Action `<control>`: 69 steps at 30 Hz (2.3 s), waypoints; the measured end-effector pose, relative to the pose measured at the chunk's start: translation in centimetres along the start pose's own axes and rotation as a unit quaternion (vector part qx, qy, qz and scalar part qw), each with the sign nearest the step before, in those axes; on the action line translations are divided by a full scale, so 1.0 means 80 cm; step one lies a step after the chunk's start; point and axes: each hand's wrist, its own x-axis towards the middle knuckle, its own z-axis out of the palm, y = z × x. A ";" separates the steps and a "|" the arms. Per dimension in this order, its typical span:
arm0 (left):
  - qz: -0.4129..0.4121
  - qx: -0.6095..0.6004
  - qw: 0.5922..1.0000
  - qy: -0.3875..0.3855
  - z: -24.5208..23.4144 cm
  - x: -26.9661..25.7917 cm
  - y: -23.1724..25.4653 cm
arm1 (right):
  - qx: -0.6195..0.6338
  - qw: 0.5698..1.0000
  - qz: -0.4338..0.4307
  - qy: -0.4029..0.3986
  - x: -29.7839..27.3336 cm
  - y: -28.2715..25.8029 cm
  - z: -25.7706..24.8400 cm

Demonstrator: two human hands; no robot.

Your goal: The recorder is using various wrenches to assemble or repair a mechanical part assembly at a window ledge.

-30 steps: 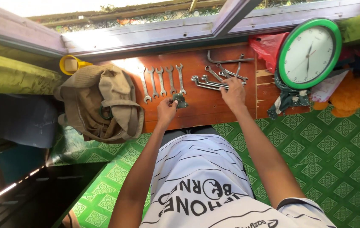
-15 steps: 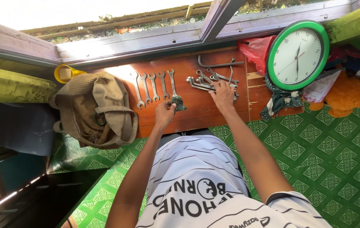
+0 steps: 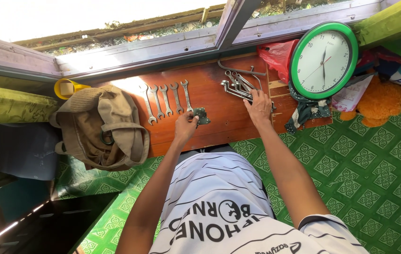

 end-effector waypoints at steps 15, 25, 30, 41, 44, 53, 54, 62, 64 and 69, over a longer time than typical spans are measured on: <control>0.015 -0.151 0.988 -0.036 0.015 0.003 0.020 | 0.086 0.991 -0.043 0.091 0.058 -0.025 -0.010; 0.032 -0.261 0.964 -0.034 0.005 0.021 0.041 | 0.016 0.990 -0.129 0.057 0.135 -0.012 0.048; -0.037 -0.321 0.946 -0.013 -0.011 0.015 0.074 | 0.033 0.993 -0.103 0.040 0.135 -0.019 0.037; -0.034 -0.445 0.895 -0.017 -0.009 0.026 0.075 | 0.198 0.976 -0.038 0.079 0.074 -0.075 -0.071; -0.035 -0.480 0.876 -0.037 -0.027 0.004 0.130 | 0.357 0.933 -0.017 0.036 0.039 -0.082 -0.075; 0.104 -0.557 0.816 -0.118 -0.077 -0.056 0.201 | 0.572 0.820 0.019 0.002 -0.042 -0.141 -0.169; 0.123 -0.567 0.803 -0.135 -0.085 -0.068 0.206 | 0.531 0.847 0.016 0.002 -0.052 -0.145 -0.179; 0.210 -0.273 0.921 -0.180 -0.156 -0.154 0.208 | 0.284 0.945 -0.145 0.077 -0.108 -0.225 -0.307; 0.192 -0.259 0.923 -0.209 -0.173 -0.172 0.208 | 0.248 0.952 -0.159 0.083 -0.118 -0.244 -0.321; 0.093 -0.438 0.764 -0.465 -0.200 -0.196 0.164 | 0.231 0.926 -0.266 0.137 -0.154 -0.261 -0.313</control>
